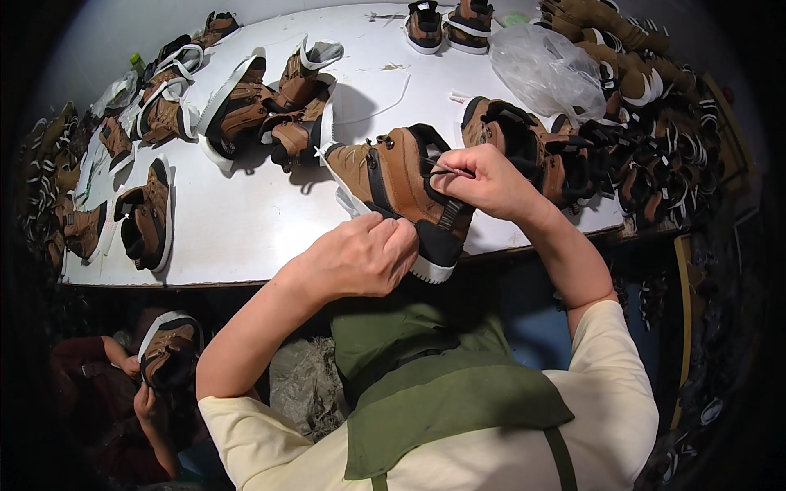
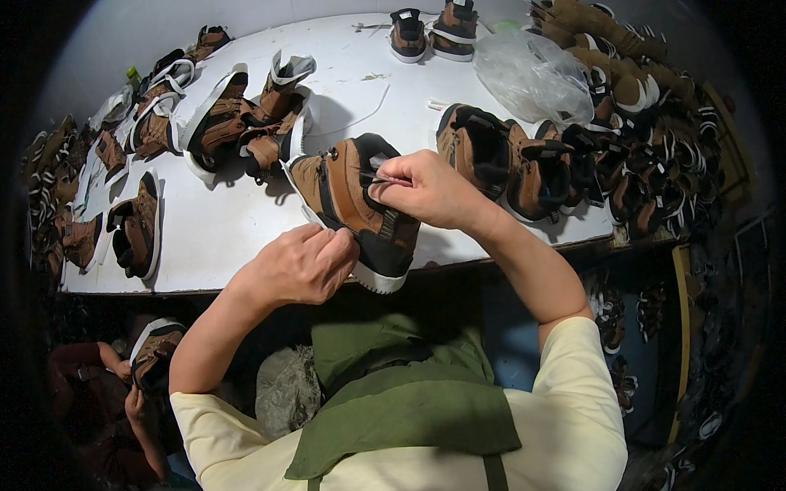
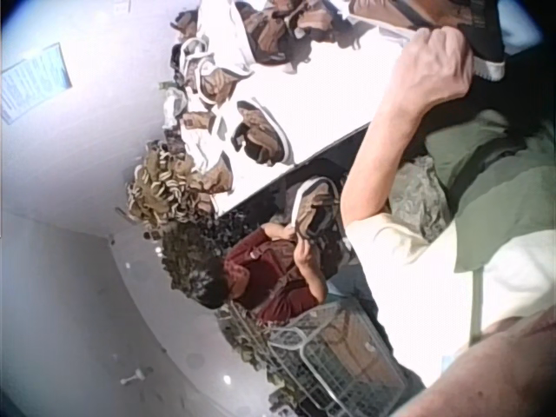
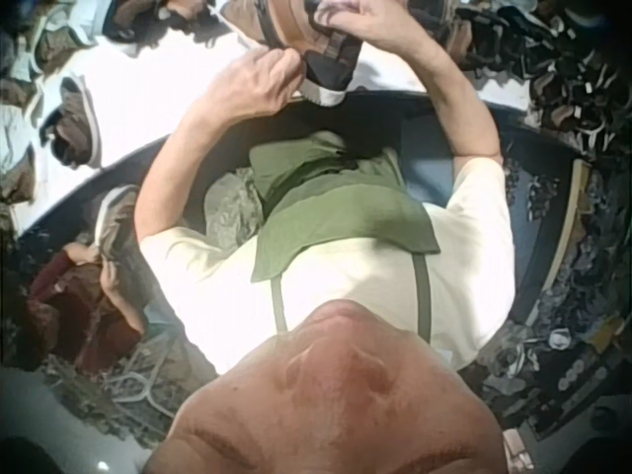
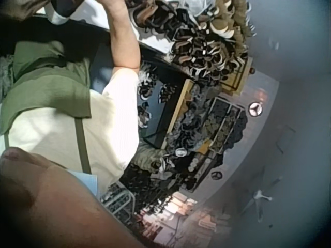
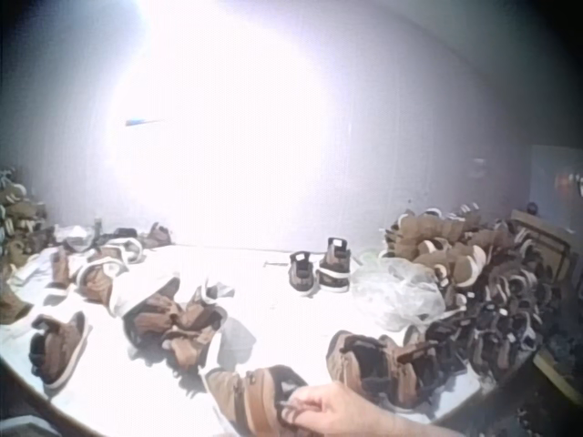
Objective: The person assembles brown and black shoes at a white worktable. They attach white midsole pieces to the shoe uppers, press and adjust the seams, and inspect the fit. Another worker nearby performs similar assembly steps on separate shoes.
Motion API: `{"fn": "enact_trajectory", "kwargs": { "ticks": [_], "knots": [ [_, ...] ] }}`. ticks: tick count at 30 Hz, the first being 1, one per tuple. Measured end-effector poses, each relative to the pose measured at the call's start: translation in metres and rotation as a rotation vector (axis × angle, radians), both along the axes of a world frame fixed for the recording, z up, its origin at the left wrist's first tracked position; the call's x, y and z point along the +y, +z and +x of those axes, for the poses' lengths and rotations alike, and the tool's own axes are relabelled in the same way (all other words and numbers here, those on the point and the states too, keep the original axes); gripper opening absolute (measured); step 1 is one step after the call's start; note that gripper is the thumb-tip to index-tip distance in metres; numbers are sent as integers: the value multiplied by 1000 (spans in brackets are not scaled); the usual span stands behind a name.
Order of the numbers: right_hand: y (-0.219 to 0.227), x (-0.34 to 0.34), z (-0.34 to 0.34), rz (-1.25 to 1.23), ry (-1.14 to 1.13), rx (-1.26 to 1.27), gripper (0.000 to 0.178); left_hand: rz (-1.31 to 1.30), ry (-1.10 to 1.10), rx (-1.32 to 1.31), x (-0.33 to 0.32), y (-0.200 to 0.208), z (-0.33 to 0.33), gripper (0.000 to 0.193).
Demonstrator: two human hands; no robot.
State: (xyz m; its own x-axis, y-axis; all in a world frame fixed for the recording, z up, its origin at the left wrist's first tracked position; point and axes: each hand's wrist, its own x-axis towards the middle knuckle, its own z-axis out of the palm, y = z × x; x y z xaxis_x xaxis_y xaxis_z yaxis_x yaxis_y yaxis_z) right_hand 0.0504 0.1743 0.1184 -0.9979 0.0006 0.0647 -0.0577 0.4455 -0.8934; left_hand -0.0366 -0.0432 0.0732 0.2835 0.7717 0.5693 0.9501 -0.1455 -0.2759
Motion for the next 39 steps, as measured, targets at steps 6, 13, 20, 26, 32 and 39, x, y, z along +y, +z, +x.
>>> {"fn": "enact_trajectory", "kwargs": {
  "ticks": [6,13,20,26,32,39],
  "knots": [
    [7,1,7,-71,-3,-24,19,172,55,-369,1,-18,-8,19],
    [7,5,8,-132,-22,-54,17,292,35,-864,-5,-27,10,20],
    [6,4,7,-119,-11,-38,18,262,4,-703,-6,-26,13,25],
    [5,4,7,-135,6,-51,18,186,0,-348,-4,-12,10,16],
    [-2,8,5,-144,17,-60,18,51,35,-169,-5,-2,18,18],
    [1,8,3,-148,10,-86,15,51,-16,-37,3,6,7,14]
  ]
}}
